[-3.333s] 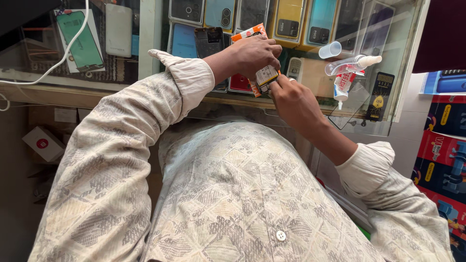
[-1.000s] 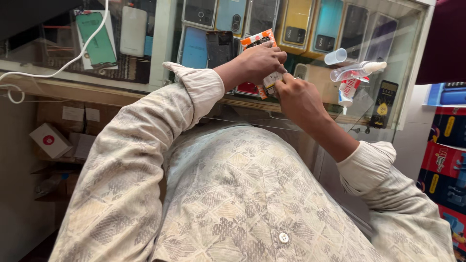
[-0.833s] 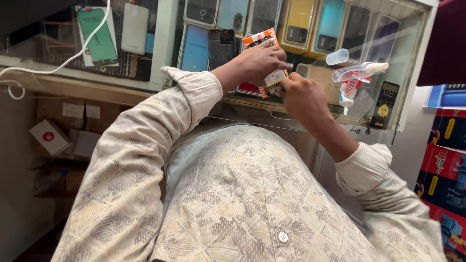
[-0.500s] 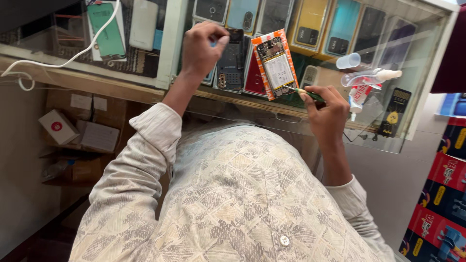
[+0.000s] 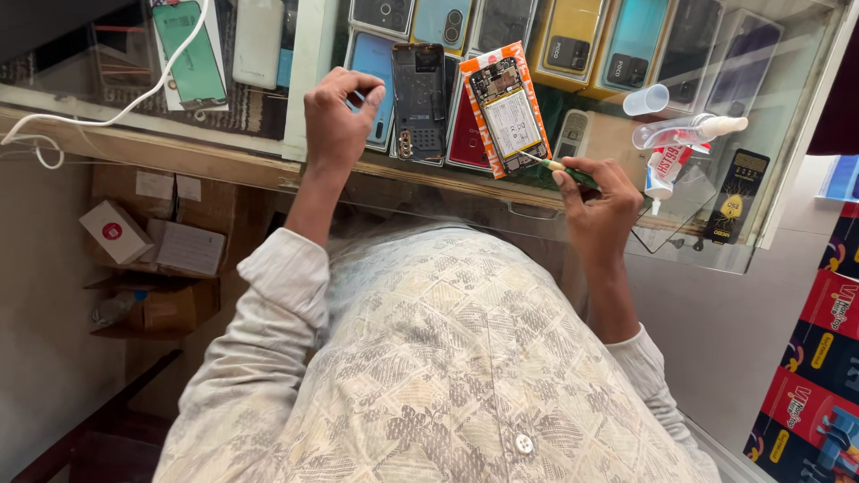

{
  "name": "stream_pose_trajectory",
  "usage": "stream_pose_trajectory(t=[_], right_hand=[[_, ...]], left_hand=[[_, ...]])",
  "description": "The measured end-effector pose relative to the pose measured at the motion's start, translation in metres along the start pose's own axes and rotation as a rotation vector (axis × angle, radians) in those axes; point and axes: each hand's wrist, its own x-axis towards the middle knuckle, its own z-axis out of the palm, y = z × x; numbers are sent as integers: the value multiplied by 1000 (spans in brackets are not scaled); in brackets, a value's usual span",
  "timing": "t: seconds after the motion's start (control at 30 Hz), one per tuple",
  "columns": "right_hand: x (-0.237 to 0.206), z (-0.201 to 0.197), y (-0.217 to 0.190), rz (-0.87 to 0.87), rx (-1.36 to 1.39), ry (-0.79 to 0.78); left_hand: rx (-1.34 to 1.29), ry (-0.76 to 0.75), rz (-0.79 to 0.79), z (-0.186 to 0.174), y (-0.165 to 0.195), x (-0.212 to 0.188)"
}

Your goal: The person uses a screwdriver to tighten screws on a disassembled smartphone, then attaches the back cover and secures it. The person then picks up a packaged screen protector and wraps rubber bands around it.

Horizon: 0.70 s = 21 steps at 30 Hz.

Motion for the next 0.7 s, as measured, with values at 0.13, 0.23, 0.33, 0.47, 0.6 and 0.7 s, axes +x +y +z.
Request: stream_pose_trajectory(t=[0.13,0.23,0.33,0.47,0.6,0.7], right_hand=[[0,18,-1,61,63,-60],[4,37,-4,44,70,-117],[10,57,-10,0,68,-165],[22,87,-20,-75,84,-191],[42,115,-28,-207,52,-183],[53,132,-32,-184,95,-221]], left_hand=[[51,-76,18,-14,5,-8],[32,-55,-9,-16,7,-16],[23,-30,-54,-15,8,-30],[-7,11,-120,-13,9,-49],[-177,58,-269,-12,3,-59],[-592,126,-442,-10,-5,-61]])
